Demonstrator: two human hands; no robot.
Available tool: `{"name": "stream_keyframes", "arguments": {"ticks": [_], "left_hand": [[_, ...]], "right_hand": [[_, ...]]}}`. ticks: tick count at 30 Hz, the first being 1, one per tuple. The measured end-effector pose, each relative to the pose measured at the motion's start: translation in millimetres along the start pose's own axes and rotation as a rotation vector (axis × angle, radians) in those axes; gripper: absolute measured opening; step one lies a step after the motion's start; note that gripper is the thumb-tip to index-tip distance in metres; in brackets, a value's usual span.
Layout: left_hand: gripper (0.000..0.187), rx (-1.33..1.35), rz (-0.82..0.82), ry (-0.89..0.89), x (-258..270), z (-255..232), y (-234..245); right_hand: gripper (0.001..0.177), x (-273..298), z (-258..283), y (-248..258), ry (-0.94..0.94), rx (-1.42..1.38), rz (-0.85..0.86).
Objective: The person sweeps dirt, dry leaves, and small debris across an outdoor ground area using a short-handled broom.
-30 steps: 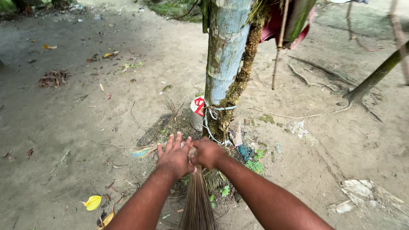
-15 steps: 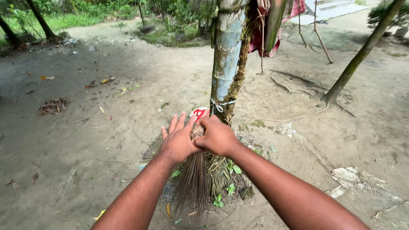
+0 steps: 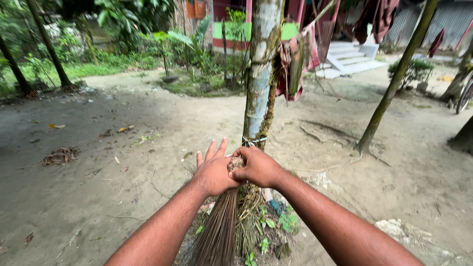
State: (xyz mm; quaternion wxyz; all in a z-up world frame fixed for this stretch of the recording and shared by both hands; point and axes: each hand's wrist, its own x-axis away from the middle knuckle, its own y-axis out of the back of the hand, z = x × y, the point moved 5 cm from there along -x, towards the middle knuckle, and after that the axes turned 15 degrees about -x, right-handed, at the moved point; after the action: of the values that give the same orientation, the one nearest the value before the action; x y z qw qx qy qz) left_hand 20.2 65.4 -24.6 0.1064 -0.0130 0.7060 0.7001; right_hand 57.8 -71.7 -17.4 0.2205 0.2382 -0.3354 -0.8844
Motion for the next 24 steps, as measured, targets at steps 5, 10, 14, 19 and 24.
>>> {"name": "stream_keyframes", "arguments": {"ticks": [5, 10, 14, 19, 24], "left_hand": [[0.080, -0.018, 0.012, 0.020, 35, -17, 17], [0.076, -0.088, 0.040, -0.023, 70, -46, 32], [0.073, -0.119, 0.033, -0.016, 94, -79, 43], [0.073, -0.085, -0.039, -0.019, 130, -109, 60], [0.062, -0.003, -0.181, -0.100, 169, -128, 73]], "right_hand": [[0.075, 60, 34, 15, 0.129, 0.068, -0.012], [0.074, 163, 80, 44, -0.058, 0.057, 0.178], [0.073, 233, 113, 67, -0.096, 0.201, 0.294], [0.070, 242, 94, 61, -0.203, 0.147, 0.159], [0.064, 248, 45, 24, -0.577, -0.858, -0.209]]}}
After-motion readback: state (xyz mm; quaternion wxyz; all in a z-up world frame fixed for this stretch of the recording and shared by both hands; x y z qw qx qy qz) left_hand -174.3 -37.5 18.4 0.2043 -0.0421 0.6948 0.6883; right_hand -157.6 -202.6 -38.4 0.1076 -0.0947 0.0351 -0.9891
